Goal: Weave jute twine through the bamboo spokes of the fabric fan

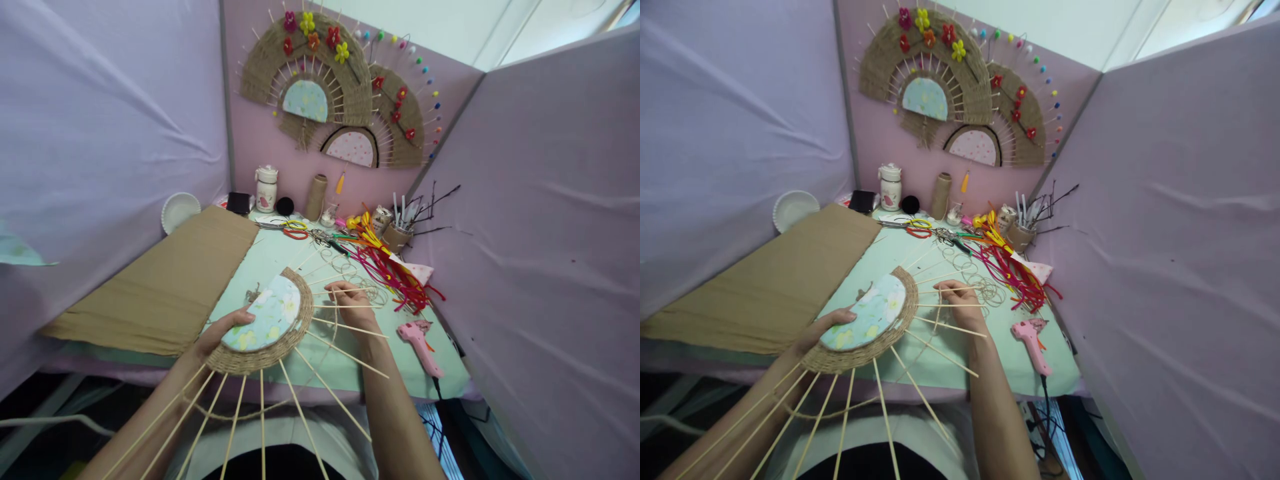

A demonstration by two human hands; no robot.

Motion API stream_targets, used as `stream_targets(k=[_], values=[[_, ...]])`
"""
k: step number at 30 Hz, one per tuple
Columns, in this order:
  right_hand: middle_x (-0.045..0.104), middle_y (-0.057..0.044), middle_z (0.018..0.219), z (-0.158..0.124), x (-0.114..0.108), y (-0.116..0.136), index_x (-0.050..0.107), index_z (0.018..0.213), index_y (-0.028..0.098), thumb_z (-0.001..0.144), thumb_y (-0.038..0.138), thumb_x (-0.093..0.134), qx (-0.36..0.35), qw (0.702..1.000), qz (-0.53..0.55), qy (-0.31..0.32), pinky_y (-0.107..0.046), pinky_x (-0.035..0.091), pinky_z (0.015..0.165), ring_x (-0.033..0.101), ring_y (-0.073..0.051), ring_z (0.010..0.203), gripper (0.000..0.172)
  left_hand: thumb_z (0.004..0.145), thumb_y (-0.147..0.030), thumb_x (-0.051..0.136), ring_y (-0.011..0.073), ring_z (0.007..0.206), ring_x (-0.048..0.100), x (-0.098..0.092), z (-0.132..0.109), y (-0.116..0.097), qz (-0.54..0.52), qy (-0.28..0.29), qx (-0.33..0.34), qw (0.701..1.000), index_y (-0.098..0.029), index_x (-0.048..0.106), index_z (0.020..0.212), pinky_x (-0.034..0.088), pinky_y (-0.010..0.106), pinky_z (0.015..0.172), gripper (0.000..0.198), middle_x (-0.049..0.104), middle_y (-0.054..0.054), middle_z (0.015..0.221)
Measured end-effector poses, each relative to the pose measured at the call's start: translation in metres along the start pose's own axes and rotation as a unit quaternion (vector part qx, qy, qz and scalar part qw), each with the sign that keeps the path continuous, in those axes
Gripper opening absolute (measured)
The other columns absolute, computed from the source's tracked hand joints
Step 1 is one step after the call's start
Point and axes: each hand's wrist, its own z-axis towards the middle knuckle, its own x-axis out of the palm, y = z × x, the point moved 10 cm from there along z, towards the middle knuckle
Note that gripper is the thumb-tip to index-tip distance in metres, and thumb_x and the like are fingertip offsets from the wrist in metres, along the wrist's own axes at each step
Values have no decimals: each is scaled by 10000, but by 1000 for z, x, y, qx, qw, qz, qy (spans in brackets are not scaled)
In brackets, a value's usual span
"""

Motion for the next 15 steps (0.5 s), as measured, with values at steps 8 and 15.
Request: stream_targets(k=[8, 15], values=[[557, 13, 629, -3, 0, -2, 698, 742, 201, 686, 432, 716, 3, 1000, -10, -8, -230, 347, 477, 439, -98, 529, 238, 721, -115, 610, 206, 731, 709, 7, 0, -2, 1, 18, -1, 1000, -91, 262, 1451, 532, 252, 690, 809, 757, 67, 854], [585, 2, 643, -6, 8, 11, 711, 785, 192, 722, 420, 673, -8, 998, -61, 12, -240, 378, 500, 478, -112, 553, 240, 721, -117, 603, 213, 805, 709, 3, -2, -2, -2, 2, 3, 1000, -121, 315, 1435, 535, 260, 737, 769, 742, 83, 974]])
